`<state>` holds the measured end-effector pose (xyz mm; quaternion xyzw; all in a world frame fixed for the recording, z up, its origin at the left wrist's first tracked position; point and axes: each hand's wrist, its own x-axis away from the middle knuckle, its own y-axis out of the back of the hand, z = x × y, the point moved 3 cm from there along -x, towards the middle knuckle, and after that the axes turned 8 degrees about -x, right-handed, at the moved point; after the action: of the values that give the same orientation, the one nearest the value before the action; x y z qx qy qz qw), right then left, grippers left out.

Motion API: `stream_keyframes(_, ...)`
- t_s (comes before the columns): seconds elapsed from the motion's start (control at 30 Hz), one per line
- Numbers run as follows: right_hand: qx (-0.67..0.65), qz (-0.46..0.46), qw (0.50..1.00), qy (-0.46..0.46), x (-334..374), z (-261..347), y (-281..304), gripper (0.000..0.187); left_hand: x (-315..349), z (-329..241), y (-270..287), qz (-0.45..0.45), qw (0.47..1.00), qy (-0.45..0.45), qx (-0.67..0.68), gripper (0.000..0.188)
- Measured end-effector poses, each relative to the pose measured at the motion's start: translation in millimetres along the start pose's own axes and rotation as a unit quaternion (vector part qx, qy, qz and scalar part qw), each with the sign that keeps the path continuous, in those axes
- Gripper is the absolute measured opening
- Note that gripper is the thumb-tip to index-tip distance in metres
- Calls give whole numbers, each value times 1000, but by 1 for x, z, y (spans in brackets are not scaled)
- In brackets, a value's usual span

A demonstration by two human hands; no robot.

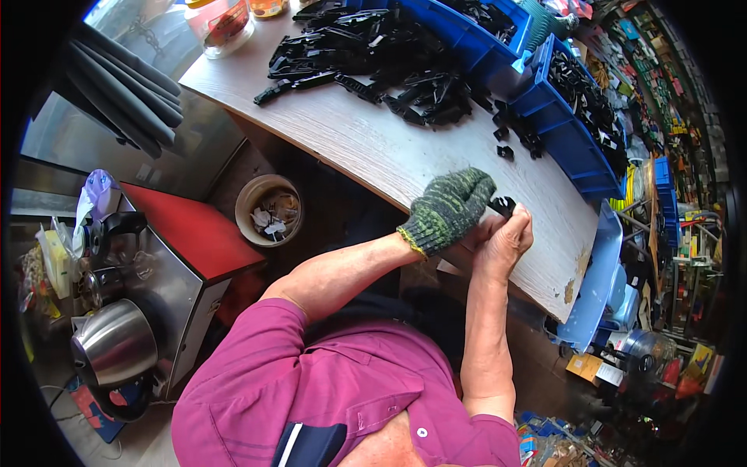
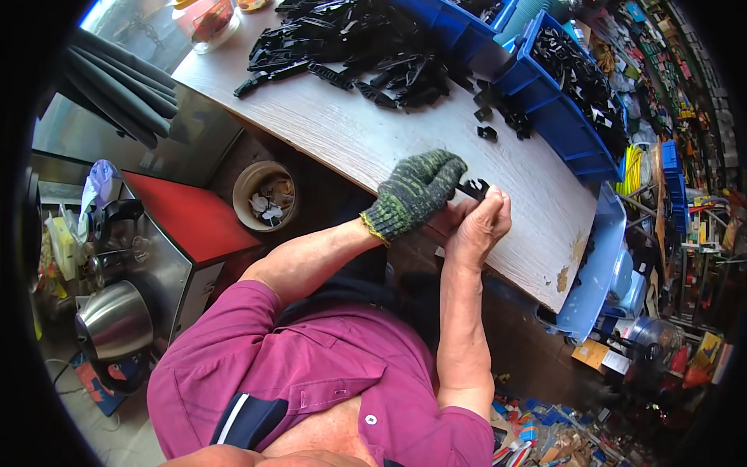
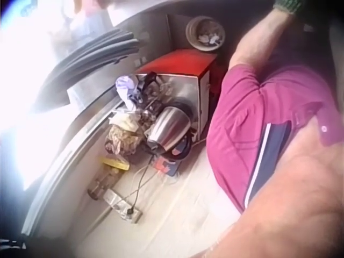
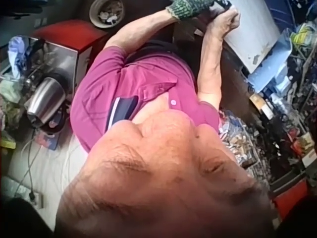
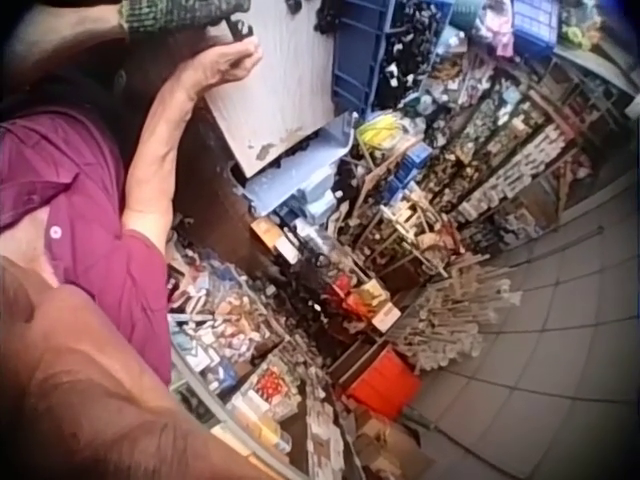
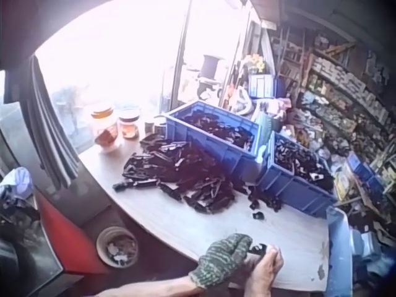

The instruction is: Manually assembling or processing small black plastic components on a workbench.

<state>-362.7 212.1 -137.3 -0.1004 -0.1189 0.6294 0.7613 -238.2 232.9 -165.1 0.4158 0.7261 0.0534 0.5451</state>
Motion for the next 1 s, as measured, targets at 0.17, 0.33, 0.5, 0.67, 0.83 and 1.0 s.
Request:
stream_keyframes(0.17,86,20,992,85,-10,-2,6,27,-14,-12,1,56,991,91,81,32)
stream_keyframes(0.33,40,40,993,105,-6,1,1,28,-13,-35,-4,114,985,123,31,38)
stream_keyframes(0.5,47,54,993,95,-11,-4,12,26,-20,-32,10,199,934,240,175,32)
stream_keyframes(0.67,-22,68,997,-10,4,8,-8,25,-3,1,51,-48,969,206,124,34)
stream_keyframes(0.83,-24,89,996,-17,0,8,-3,26,-21,118,173,-179,908,133,-356,30)
stream_keyframes(1.0,-17,104,994,-21,0,8,-9,27,-4,184,191,51,880,210,-422,22)
